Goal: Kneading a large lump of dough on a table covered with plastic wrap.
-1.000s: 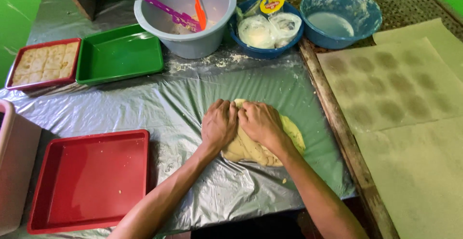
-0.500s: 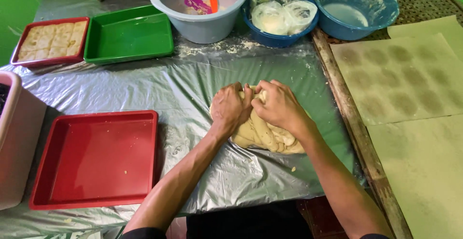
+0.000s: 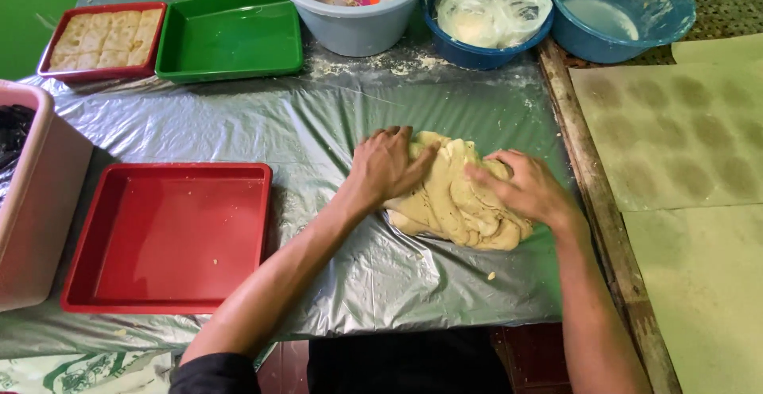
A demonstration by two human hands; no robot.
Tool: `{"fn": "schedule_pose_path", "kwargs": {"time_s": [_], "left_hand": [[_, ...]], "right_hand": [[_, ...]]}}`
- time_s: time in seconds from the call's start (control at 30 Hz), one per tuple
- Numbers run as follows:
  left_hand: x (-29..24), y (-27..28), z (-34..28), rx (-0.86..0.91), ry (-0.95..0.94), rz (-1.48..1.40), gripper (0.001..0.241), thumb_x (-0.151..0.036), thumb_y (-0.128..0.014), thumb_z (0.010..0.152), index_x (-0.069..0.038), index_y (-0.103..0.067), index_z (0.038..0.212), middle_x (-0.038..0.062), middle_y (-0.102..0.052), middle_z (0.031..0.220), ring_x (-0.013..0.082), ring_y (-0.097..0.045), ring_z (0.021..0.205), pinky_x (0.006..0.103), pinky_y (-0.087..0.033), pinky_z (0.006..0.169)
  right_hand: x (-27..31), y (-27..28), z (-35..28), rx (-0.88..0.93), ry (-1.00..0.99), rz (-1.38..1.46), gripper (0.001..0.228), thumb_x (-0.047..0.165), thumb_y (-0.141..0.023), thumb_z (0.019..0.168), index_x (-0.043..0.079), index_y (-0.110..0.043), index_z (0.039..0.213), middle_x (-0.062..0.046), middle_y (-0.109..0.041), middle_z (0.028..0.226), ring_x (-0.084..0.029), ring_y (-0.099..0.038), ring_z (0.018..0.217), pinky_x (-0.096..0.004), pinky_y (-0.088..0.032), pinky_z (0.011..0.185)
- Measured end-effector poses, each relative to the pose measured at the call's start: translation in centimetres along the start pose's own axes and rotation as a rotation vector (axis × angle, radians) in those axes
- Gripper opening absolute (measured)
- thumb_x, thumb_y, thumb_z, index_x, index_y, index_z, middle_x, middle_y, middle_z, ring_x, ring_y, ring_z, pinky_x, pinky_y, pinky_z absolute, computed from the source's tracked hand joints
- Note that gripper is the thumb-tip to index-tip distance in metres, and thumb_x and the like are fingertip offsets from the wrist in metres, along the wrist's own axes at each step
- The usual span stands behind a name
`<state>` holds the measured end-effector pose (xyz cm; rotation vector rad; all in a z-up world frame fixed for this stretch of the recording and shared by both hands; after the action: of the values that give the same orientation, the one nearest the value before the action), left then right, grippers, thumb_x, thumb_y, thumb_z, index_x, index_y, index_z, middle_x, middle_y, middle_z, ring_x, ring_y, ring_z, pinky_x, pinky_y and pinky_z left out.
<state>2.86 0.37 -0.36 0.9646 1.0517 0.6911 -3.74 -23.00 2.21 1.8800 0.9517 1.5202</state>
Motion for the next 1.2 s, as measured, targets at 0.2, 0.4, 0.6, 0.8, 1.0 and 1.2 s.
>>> {"fn": "schedule_pose_path", "kwargs": {"time_s": [0.2, 0.4, 0.6, 0.8, 1.0, 1.2], "left_hand": [[0.1, 4.3, 0.5, 0.518, 0.039, -0.296, 0.091, -0.061, -0.054, 0.084, 0.007, -0.051, 0.143, 0.037, -0.064, 0.129, 0.0534, -0.057, 0.129, 0.0618, -0.041, 0.113], [1.5, 1.9, 2.4, 0.542, -0.007, -0.181, 0.083, -0.072, -0.050, 0.086, -0.009, -0.063, 0.138, 0.023, -0.060, 0.137, 0.0422, -0.054, 0.135, 0.0562, -0.040, 0.113], [2.9, -0.2, 2.2, 0.419, 0.058, -0.301, 0.094, -0.078, -0.018, 0.096, -0.001, -0.072, 0.094, 0.030, -0.066, 0.109, 0.0459, -0.063, 0.116, 0.0570, -0.042, 0.109], [6.1, -1.0, 3.0, 0.261, 0.145, -0.017, 0.059, -0.052, -0.045, 0.095, -0.004, -0.074, 0.074, 0.027, -0.071, 0.080, 0.0493, -0.073, 0.089, 0.0605, -0.056, 0.075], [8.0, -1.0, 2.5, 0.216, 0.132, 0.060, 0.051, -0.051, -0.054, 0.089, -0.008, -0.078, 0.075, 0.027, -0.071, 0.083, 0.0499, -0.073, 0.089, 0.0577, -0.057, 0.076], [8.5, -1.8, 2.2, 0.102, 0.016, 0.225, 0.046, -0.042, -0.061, 0.089, 0.002, -0.074, 0.088, 0.029, -0.070, 0.086, 0.0488, -0.073, 0.089, 0.0575, -0.058, 0.077]], "right_hand": [[-0.8, -0.4, 1.3, 0.061, -0.060, 0.039, 0.083, 0.060, -0.081, 0.075, 0.000, -0.066, 0.131, -0.026, -0.065, 0.133, -0.044, -0.056, 0.133, -0.052, -0.044, 0.113], [-0.2, -0.4, 1.9, 0.125, -0.183, 0.068, 0.093, 0.062, -0.087, 0.065, 0.002, -0.067, 0.133, -0.023, -0.068, 0.131, -0.035, -0.060, 0.131, -0.048, -0.045, 0.111], [-0.1, -0.6, 3.2, 0.192, -0.198, 0.114, 0.094, 0.069, -0.074, 0.074, -0.005, -0.066, 0.132, -0.028, -0.066, 0.133, -0.041, -0.057, 0.134, -0.051, -0.041, 0.114], [0.7, -0.5, 3.3, 0.207, -0.159, 0.092, 0.102, 0.076, -0.074, 0.070, -0.004, -0.065, 0.131, -0.031, -0.066, 0.127, -0.044, -0.060, 0.128, -0.053, -0.043, 0.112], [1.2, -0.2, 3.8, 0.216, -0.138, 0.009, 0.092, 0.074, -0.070, 0.074, -0.001, -0.067, 0.127, -0.029, -0.065, 0.131, -0.043, -0.056, 0.134, -0.053, -0.042, 0.113], [-1.0, -1.2, 6.1, 0.250, -0.135, 0.044, 0.092, 0.076, -0.066, 0.075, -0.004, -0.071, 0.121, -0.025, -0.074, 0.114, -0.040, -0.066, 0.121, -0.051, -0.048, 0.104]]}}
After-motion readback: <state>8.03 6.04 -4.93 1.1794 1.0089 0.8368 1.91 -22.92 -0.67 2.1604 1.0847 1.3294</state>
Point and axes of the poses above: each hand's wrist, its own z-axis towards the middle knuckle, its own y-axis out of the back of the hand, x = y × z, the point moved 2 cm from there along z, towards the middle knuckle
